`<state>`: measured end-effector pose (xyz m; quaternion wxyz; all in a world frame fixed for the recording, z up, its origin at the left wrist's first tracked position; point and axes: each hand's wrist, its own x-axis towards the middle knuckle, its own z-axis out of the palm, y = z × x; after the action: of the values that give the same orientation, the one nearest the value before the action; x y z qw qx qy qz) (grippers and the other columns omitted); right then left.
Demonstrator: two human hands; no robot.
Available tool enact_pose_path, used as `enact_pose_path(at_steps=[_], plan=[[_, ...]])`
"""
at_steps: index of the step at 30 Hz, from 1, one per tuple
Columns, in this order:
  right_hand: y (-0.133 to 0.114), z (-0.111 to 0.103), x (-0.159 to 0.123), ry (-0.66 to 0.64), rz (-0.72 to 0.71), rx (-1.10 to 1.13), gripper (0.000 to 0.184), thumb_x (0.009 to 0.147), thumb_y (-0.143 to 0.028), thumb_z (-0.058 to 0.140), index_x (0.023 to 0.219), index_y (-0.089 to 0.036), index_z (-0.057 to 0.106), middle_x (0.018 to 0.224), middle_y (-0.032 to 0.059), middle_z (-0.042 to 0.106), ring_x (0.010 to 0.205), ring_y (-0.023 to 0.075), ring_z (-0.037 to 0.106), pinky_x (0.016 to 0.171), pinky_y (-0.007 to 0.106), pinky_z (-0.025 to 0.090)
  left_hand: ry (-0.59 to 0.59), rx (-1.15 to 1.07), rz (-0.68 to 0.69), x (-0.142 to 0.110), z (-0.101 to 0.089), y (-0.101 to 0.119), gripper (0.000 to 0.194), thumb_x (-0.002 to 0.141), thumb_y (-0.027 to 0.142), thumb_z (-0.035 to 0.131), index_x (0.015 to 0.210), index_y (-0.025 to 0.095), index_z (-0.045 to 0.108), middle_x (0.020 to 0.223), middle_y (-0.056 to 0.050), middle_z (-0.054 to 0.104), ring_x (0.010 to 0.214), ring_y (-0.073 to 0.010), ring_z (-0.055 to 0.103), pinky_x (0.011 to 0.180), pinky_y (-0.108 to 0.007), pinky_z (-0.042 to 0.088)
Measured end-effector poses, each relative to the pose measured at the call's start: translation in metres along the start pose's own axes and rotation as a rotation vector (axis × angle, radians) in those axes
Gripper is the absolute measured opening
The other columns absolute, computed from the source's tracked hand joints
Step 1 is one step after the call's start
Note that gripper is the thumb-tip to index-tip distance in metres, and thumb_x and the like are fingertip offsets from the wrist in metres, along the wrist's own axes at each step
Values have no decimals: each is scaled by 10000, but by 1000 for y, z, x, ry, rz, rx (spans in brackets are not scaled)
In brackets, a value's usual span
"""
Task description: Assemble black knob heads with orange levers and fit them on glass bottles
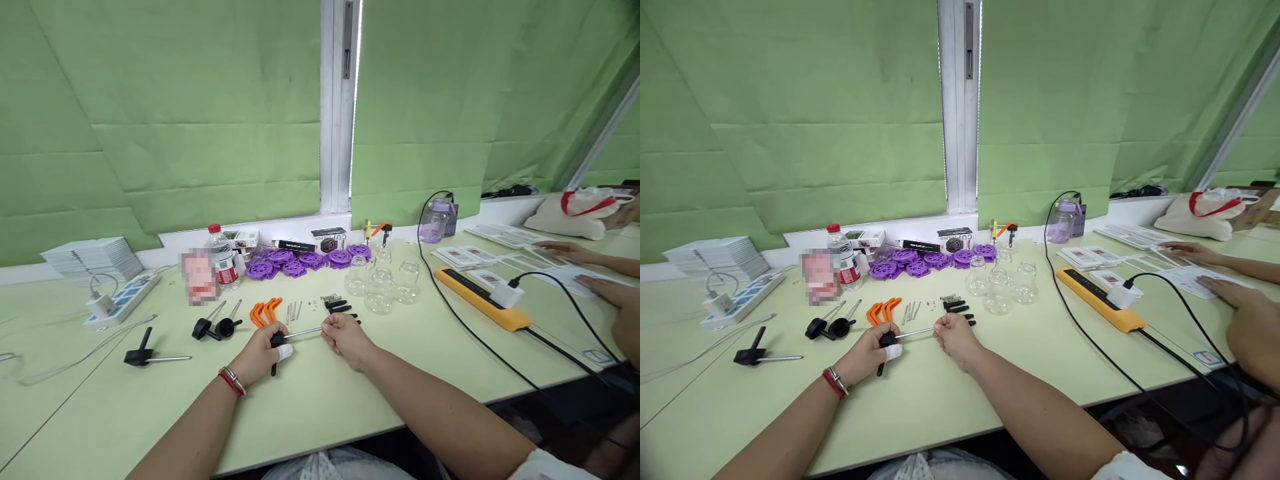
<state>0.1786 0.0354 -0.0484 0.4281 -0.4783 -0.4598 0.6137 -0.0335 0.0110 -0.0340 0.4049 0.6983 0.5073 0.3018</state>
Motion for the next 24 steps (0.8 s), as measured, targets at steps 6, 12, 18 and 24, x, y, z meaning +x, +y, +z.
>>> enact_pose_path(at_steps=[6, 12, 18, 24], plan=[[1, 0, 1, 3, -3, 11, 91, 797, -178, 520, 714, -160, 485, 595, -26, 566, 373, 30, 348, 346, 165, 197, 2, -31, -4, 0, 1, -1, 219, 717, 317, 621, 829, 169, 504, 688, 48, 403, 603, -102, 362, 542, -208, 307], [0, 0, 0, -7, 9, -26, 126, 819, -198, 505, 701, -166, 474, 558, -33, 541, 370, 36, 335, 345, 169, 198, 2, -12, 2, -1, 0, -1, 207, 718, 307, 616, 823, 171, 501, 688, 49, 401, 604, -101, 359, 540, -207, 305], [-3, 1, -3, -11, 23, -70, 142, 837, -183, 473, 696, -175, 456, 529, -44, 519, 362, 39, 324, 346, 169, 194, -5, -23, -13, -1, 0, 1, 204, 719, 301, 612, 822, 173, 492, 692, 47, 413, 603, -99, 359, 537, -207, 306], [5, 1, 1, -11, -24, -97, 140, 833, -212, 484, 700, -185, 448, 529, -50, 506, 353, 41, 311, 347, 178, 190, -8, -21, -25, -2, 0, 4, 201, 717, 298, 610, 822, 172, 494, 698, 46, 417, 605, -99, 361, 538, -208, 311]])
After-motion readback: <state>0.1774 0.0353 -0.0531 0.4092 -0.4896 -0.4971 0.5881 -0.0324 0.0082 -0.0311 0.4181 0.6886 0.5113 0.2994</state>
